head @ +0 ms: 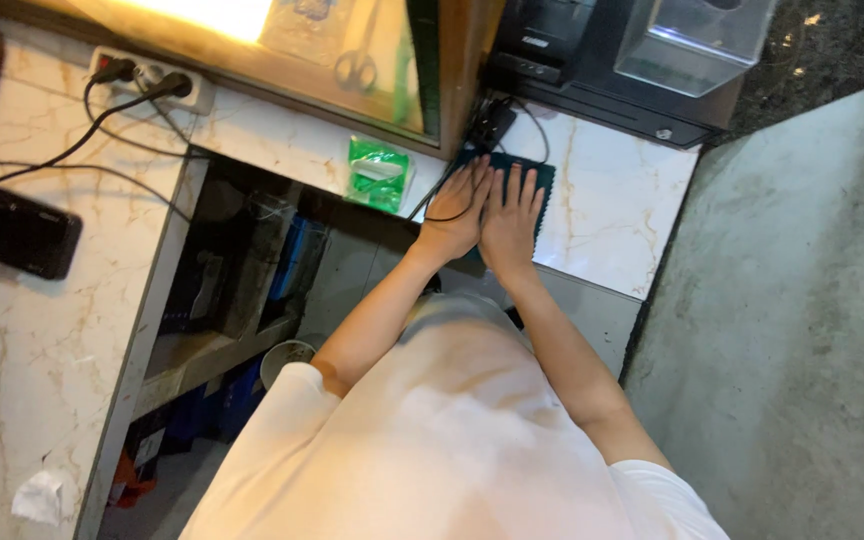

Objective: Wiping down the glass display case and counters in a coffee shop.

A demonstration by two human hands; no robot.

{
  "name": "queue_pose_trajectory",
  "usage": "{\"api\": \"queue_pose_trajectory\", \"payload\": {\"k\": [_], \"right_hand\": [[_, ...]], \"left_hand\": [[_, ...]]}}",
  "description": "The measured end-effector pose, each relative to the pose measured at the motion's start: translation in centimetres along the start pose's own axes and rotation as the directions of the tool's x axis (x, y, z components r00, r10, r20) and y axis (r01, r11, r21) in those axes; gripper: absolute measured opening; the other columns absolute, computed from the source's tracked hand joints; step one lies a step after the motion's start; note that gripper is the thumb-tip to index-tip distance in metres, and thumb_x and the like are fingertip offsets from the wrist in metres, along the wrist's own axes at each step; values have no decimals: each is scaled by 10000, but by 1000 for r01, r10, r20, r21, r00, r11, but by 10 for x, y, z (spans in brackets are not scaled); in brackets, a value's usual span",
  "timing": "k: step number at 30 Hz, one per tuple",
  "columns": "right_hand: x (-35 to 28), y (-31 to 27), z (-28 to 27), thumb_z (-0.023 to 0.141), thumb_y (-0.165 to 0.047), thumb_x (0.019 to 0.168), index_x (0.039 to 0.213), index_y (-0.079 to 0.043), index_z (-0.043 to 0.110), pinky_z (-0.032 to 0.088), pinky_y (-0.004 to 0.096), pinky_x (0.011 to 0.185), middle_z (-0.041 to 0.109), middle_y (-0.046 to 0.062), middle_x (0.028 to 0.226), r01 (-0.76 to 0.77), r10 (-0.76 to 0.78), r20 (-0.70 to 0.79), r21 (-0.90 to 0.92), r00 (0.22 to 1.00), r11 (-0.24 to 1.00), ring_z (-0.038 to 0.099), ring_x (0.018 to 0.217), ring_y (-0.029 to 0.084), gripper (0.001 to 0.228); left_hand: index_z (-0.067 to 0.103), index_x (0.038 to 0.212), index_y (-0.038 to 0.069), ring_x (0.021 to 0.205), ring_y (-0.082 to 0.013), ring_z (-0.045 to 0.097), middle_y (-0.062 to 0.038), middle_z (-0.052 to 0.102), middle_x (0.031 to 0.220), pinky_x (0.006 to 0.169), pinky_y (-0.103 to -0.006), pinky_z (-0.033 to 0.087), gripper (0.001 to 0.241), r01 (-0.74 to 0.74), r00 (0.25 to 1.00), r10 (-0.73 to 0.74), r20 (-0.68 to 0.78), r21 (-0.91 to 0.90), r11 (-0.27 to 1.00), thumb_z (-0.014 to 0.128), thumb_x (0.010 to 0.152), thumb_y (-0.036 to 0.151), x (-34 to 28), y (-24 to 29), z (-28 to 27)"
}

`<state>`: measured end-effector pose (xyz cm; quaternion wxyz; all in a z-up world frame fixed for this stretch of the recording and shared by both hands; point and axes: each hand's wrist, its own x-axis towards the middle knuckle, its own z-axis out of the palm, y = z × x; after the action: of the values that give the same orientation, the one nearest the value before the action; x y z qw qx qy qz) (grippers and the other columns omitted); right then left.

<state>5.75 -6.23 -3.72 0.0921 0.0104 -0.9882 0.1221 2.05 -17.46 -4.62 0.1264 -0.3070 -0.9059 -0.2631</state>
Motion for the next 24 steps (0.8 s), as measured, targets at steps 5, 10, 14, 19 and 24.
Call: {"api": "queue_pose_trajectory", "payload": {"k": [5, 10, 14, 19, 24], "right_hand": [[-16, 10, -2, 432, -155, 1138, 1571, -20, 395, 35, 628, 1234, 234, 241, 1663, 87, -84, -39, 72, 996, 994, 129, 1537, 458, 455], [-52, 12, -9, 424, -143, 1112, 1567, -1, 402, 84, 632, 1230, 256, 249, 1661, 18, -18, 3, 59, 1000, 998, 191, 1525, 465, 477], [-39, 18, -15, 419, -168, 1129, 1565, 5, 417, 60, 609, 1248, 278, 224, 1664, -25, 25, 23, 9, 999, 1000, 236, 1519, 423, 469], [1, 74, 12, 451, -199, 1094, 1606, -48, 358, 141, 647, 1205, 170, 212, 1687, 48, -47, -49, 24, 998, 999, 132, 1543, 462, 541], [13, 95, 4, 516, -141, 1021, 1518, 4, 481, 215, 608, 1179, 325, 235, 1625, 81, -76, -110, 40, 991, 996, 261, 1498, 470, 518]], "left_hand": [[481, 1462, -70, 1445, -427, 438, -329, 453, 1518, 1258, -490, 295, 545, 6, 1000, -6, 23, 19, 1000, 543, 957, 127, -9, 4, -3], [491, 1470, -64, 1427, -401, 479, -307, 471, 1524, 1222, -489, 334, 541, -43, 998, 43, -56, -2, 999, 504, 1003, 209, -33, 33, -8], [494, 1476, -53, 1442, -400, 460, -292, 464, 1537, 1217, -484, 346, 513, -66, 996, 67, -55, 14, 998, 477, 1024, 189, -18, 28, 9], [465, 1468, -84, 1461, -420, 417, -303, 469, 1517, 1219, -519, 342, 531, -65, 998, 64, -28, -71, 995, 497, 1021, 201, 25, 16, 54], [461, 1477, -73, 1477, -406, 399, -291, 420, 1559, 1215, -493, 325, 577, -76, 996, 73, -47, -48, 996, 552, 998, 236, 42, 22, 70]]}}
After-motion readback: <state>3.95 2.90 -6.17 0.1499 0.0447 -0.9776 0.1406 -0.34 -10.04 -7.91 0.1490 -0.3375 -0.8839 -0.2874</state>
